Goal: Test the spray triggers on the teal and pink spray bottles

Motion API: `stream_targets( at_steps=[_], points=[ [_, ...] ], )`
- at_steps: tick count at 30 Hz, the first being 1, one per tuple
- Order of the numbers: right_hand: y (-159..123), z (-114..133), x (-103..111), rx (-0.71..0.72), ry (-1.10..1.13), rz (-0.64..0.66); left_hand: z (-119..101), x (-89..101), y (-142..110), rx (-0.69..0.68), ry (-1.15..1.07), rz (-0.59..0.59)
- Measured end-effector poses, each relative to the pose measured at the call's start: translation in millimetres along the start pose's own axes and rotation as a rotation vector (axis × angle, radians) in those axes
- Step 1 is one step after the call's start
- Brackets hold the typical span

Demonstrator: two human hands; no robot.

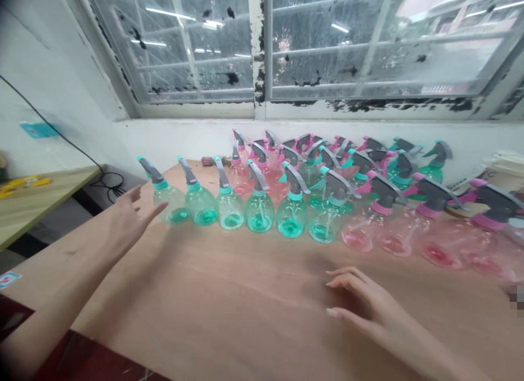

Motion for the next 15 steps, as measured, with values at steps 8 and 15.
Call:
stream_targets(
  at_steps=[8,15],
  points=[
    [-4,7,14,-0.013,0.028,-0.050,-66,-26.0,-22,-0.088,-0.150,0.074],
    [-27,8,43,-0.009,0.013,-0.199,-101,-39.3,-1,0.054,0.080,0.174]
  ],
)
Point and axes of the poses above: each hand's wrist, its own y-axis towards the middle knuckle, its own x-axis out of the back of the hand, z = x × y, the point moved 1 cm from there along y, towards the middle knuckle, and after that the axes turned 6 degrees about -x, right-handed, at the moved point
